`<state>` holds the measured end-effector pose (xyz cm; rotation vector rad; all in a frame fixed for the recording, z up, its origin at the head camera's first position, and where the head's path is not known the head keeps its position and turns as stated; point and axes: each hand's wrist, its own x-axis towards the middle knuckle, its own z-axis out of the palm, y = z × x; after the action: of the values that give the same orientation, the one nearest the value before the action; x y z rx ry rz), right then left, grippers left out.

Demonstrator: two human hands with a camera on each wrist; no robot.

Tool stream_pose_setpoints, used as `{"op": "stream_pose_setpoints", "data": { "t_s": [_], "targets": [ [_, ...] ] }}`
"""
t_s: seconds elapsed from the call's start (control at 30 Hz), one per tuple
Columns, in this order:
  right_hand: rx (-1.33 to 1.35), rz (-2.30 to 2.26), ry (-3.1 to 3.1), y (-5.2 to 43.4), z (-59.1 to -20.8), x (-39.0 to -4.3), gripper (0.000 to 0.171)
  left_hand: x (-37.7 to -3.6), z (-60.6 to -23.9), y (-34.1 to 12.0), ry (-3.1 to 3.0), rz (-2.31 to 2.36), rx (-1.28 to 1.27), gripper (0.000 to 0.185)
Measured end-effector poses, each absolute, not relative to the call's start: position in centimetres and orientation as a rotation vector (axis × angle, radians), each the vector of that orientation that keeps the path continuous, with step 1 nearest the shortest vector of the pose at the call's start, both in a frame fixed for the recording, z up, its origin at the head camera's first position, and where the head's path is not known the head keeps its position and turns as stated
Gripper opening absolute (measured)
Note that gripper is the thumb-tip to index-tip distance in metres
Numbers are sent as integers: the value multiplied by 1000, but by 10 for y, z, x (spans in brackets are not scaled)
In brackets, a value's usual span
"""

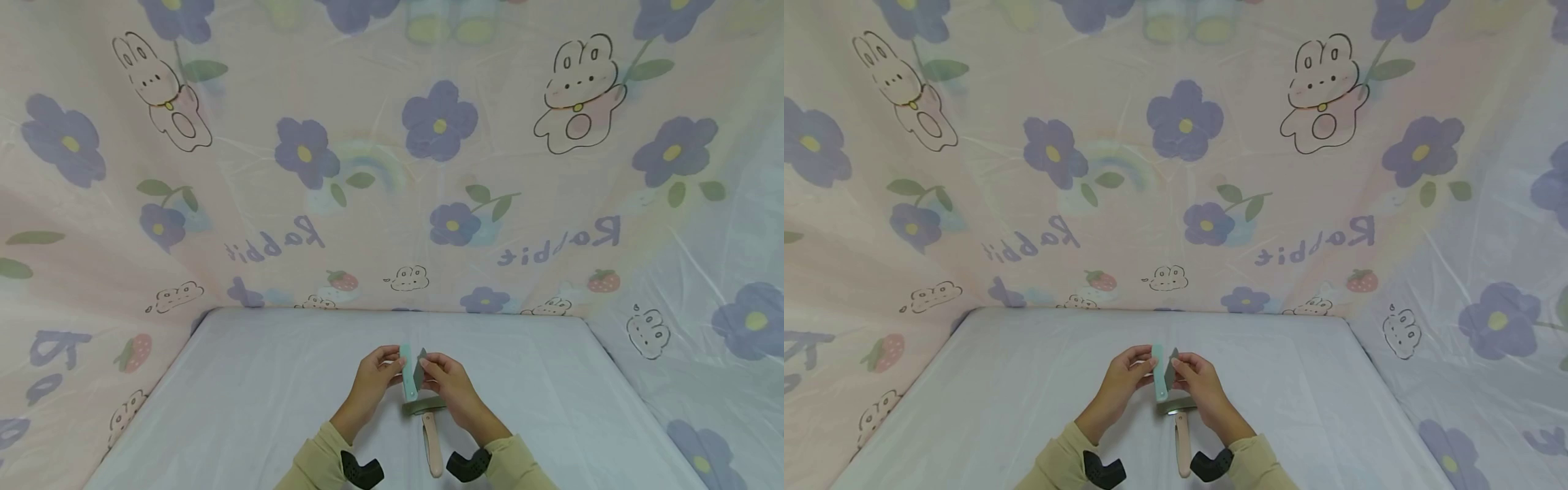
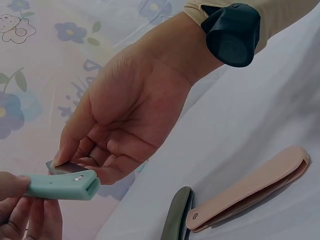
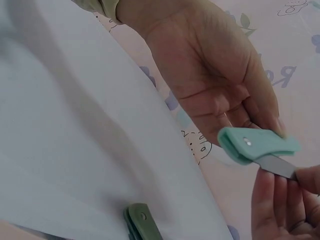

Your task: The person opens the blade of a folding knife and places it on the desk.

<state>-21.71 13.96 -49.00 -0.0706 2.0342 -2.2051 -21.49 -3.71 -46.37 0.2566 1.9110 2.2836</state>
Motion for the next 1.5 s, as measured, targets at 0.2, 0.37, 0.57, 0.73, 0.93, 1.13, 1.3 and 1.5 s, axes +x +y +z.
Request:
{"op": "stream_pose_setpoints", "data": {
  "t_s": [0.2, 0.37, 0.57, 0.73, 0.93, 1.13, 1.3, 1.5],
  "targets": [
    [-74, -2206, 2024, 142, -493, -215, 39, -213, -464, -38, 1886, 2300, 257, 35],
    [-61, -2211, 2020, 144, -493, -215, 39, -218, -472, -39, 1875, 2307, 238, 37],
    [-37, -2233, 2012, 146, -493, -215, 38, -227, -489, -38, 1861, 2334, 186, 40],
    [-12, -2250, 1999, 147, -492, -213, 35, -229, -492, -39, 1869, 2349, 156, 43],
    [4, -2277, 1964, 147, -492, -212, 32, -229, -491, -41, 1844, 2377, 105, 44],
    [32, -2336, 1927, 148, -493, -212, 30, -228, -489, -42, 1775, 2434, 65, 43],
    [68, -2385, 1911, 147, -489, -211, 28, -228, -486, -44, 1683, 2497, 48, 41],
    [130, -2434, 1880, 146, -488, -211, 25, -227, -483, -45, 1624, 2542, 34, 40]
  ]
}}
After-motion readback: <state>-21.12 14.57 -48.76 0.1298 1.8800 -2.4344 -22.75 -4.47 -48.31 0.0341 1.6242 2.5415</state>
